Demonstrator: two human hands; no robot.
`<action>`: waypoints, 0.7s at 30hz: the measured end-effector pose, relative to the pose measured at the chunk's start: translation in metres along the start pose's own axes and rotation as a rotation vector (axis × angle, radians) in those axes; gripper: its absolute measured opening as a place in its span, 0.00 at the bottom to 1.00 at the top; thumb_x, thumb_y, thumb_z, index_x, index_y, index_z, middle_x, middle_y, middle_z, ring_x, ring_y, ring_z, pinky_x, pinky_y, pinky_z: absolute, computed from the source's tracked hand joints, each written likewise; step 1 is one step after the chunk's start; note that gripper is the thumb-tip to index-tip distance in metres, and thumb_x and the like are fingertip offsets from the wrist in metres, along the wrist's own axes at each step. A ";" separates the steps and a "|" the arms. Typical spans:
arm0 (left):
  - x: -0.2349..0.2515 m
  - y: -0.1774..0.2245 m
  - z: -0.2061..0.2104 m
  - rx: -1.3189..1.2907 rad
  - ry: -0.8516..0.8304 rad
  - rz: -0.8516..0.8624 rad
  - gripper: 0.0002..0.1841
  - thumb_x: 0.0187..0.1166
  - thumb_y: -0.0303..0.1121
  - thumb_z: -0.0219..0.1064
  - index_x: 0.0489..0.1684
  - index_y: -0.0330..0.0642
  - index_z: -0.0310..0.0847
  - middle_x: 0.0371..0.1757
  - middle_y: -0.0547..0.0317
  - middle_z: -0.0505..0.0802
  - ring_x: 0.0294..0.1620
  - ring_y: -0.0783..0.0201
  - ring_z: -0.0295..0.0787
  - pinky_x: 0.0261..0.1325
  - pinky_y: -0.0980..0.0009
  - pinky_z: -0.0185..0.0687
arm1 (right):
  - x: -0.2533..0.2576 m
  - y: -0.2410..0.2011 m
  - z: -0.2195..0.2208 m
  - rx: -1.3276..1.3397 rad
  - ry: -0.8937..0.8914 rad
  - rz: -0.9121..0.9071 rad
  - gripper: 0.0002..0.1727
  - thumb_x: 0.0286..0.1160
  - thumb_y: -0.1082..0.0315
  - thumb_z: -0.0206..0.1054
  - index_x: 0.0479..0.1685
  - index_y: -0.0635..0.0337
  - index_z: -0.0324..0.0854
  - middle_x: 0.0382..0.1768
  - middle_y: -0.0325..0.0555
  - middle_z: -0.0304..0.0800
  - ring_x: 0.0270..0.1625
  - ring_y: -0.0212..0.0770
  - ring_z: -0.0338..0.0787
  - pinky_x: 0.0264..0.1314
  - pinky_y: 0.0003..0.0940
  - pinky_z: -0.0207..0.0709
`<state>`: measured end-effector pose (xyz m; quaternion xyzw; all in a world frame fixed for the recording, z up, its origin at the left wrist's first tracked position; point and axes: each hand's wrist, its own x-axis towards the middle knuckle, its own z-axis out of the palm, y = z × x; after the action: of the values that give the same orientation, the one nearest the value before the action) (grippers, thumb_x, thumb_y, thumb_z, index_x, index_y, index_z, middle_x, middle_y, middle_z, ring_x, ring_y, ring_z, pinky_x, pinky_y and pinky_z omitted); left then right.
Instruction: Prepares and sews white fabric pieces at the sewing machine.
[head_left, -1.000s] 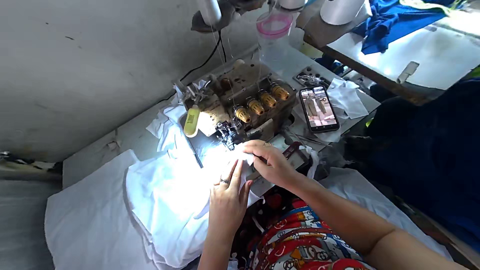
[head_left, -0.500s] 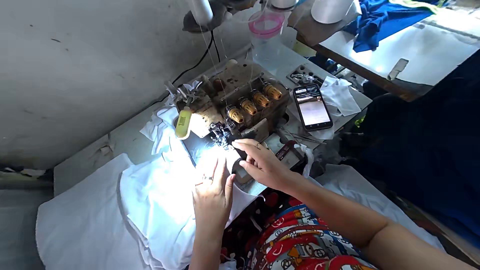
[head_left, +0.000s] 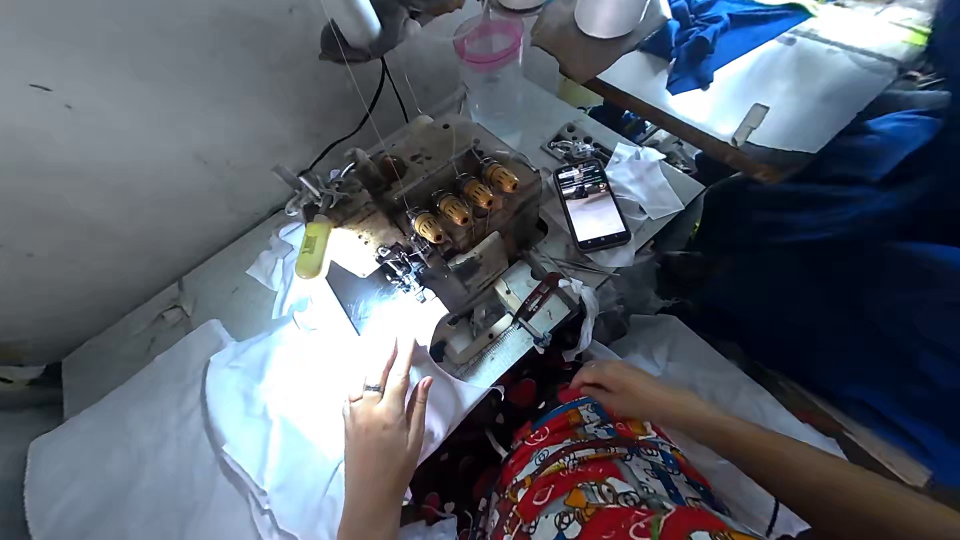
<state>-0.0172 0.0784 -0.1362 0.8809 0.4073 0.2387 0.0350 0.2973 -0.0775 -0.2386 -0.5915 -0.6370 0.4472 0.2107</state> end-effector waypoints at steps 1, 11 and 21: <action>-0.002 0.000 -0.001 0.006 -0.006 -0.001 0.29 0.88 0.52 0.52 0.75 0.42 0.82 0.74 0.40 0.87 0.72 0.37 0.84 0.68 0.38 0.72 | -0.006 0.019 -0.002 -0.031 0.031 0.113 0.13 0.83 0.73 0.61 0.54 0.68 0.90 0.52 0.63 0.92 0.58 0.60 0.91 0.66 0.61 0.80; -0.012 0.001 -0.016 0.008 -0.001 0.002 0.28 0.82 0.45 0.61 0.73 0.32 0.80 0.70 0.33 0.87 0.69 0.31 0.83 0.71 0.35 0.67 | -0.055 0.105 0.036 -0.203 0.042 0.623 0.35 0.88 0.51 0.59 0.87 0.66 0.64 0.91 0.67 0.53 0.93 0.69 0.49 0.86 0.75 0.46; -0.010 0.031 -0.034 -0.213 -0.002 0.099 0.22 0.87 0.46 0.62 0.74 0.45 0.79 0.74 0.45 0.85 0.82 0.60 0.72 0.83 0.65 0.62 | -0.032 0.117 0.024 0.072 0.253 0.490 0.23 0.79 0.58 0.71 0.56 0.73 0.86 0.59 0.71 0.87 0.64 0.68 0.85 0.71 0.66 0.73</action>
<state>-0.0162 0.0457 -0.1018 0.8913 0.3357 0.2812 0.1171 0.3508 -0.1271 -0.3384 -0.7713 -0.4273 0.4296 0.1949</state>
